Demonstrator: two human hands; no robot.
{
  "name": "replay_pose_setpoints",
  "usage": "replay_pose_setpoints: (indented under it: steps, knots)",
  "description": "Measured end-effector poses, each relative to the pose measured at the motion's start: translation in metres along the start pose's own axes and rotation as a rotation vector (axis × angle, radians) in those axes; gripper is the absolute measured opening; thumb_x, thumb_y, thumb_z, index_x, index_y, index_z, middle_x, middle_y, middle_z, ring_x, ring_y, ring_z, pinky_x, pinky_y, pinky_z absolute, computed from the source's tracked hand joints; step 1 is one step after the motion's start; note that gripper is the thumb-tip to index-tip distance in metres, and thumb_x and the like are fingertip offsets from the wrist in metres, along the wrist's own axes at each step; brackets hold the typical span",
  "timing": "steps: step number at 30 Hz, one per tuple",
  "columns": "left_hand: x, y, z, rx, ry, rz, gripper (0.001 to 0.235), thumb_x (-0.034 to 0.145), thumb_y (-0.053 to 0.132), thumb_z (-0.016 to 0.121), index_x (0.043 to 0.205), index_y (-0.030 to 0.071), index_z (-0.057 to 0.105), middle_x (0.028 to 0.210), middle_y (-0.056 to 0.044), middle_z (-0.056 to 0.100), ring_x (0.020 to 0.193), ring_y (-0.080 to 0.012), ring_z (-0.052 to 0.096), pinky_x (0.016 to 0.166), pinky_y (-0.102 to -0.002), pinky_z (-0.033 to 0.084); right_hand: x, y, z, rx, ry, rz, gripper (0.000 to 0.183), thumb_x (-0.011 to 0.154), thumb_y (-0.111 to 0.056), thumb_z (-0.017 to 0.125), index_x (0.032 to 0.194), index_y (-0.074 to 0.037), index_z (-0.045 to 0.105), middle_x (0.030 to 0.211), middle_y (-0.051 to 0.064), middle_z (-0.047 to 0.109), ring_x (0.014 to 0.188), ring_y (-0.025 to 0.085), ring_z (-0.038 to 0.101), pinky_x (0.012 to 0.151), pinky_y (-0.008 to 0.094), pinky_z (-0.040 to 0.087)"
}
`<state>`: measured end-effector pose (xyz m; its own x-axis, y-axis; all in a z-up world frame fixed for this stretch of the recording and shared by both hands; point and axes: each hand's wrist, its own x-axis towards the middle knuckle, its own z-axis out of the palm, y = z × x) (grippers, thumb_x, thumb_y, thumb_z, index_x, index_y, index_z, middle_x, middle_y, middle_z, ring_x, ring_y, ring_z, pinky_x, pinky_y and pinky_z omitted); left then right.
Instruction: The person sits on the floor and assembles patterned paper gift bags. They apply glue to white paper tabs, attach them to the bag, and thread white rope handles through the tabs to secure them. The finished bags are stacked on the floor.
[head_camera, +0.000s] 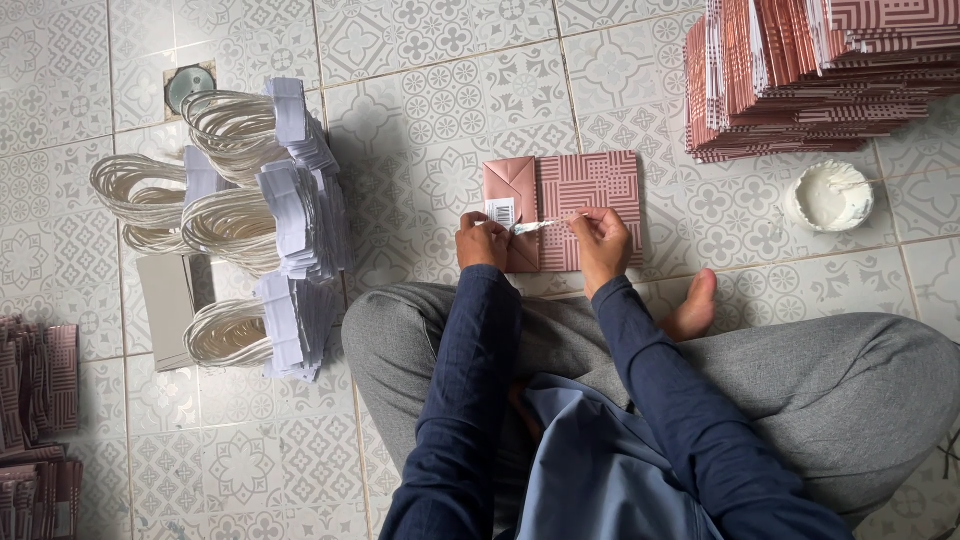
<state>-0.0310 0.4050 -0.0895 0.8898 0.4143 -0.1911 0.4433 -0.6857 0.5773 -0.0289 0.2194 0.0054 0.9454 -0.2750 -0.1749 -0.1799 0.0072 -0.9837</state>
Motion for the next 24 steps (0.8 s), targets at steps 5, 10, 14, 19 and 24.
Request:
replay_pose_setpoints:
  steps: [5,10,14,19,24]
  knots:
    - [0.005,-0.013,0.014,-0.007,-0.018,-0.018,0.007,0.083,0.031,0.08,0.088,0.026,0.08,0.126,0.003,0.054,0.114,-0.0373,0.063,0.096,-0.047,0.059,0.006,-0.057,-0.035,0.123,0.052,-0.038,0.018,0.084,-0.013,0.079,0.101,-0.012,0.072,0.089,0.003,0.073,0.081,0.007,0.071,0.083,0.024,0.058]
    - [0.005,-0.025,0.029,0.008,-0.03,-0.005,0.008,0.09,0.028,0.073,0.095,0.029,0.079,0.133,0.006,0.053,0.12,-0.034,0.061,0.095,-0.048,0.059,0.022,-0.118,-0.096,0.19,0.095,-0.145,0.015,0.087,-0.011,0.078,0.099,-0.014,0.07,0.087,-0.001,0.07,0.078,0.006,0.071,0.083,0.02,0.061]
    - [-0.023,0.005,0.003,0.259,-0.032,0.232,0.042,0.085,0.012,0.067,0.123,0.03,0.068,0.149,-0.007,0.043,0.125,-0.0386,0.046,0.094,-0.049,0.05,0.026,-0.151,-0.152,0.197,0.063,-0.254,0.009,0.096,-0.006,0.074,0.101,-0.011,0.069,0.09,0.006,0.072,0.083,0.014,0.07,0.084,0.026,0.062]
    - [-0.033,0.001,0.025,0.403,-0.131,0.259,0.037,0.102,0.034,0.047,0.138,0.031,0.045,0.145,0.001,0.036,0.126,-0.0315,0.043,0.095,-0.054,0.046,0.059,-0.152,-0.246,0.115,0.127,-0.299,0.011,0.102,-0.004,0.075,0.106,-0.012,0.068,0.096,0.004,0.069,0.089,0.014,0.073,0.089,0.025,0.067]
    - [-0.038,0.003,0.023,0.679,-0.053,0.369,0.058,0.092,0.025,0.055,0.15,0.023,0.046,0.145,-0.001,0.032,0.119,-0.0278,0.04,0.087,-0.05,0.046,0.101,-0.123,-0.333,-0.183,0.046,-0.407,0.029,0.104,-0.023,0.067,0.129,-0.015,0.056,0.127,-0.002,0.055,0.112,0.012,0.062,0.108,0.027,0.055]
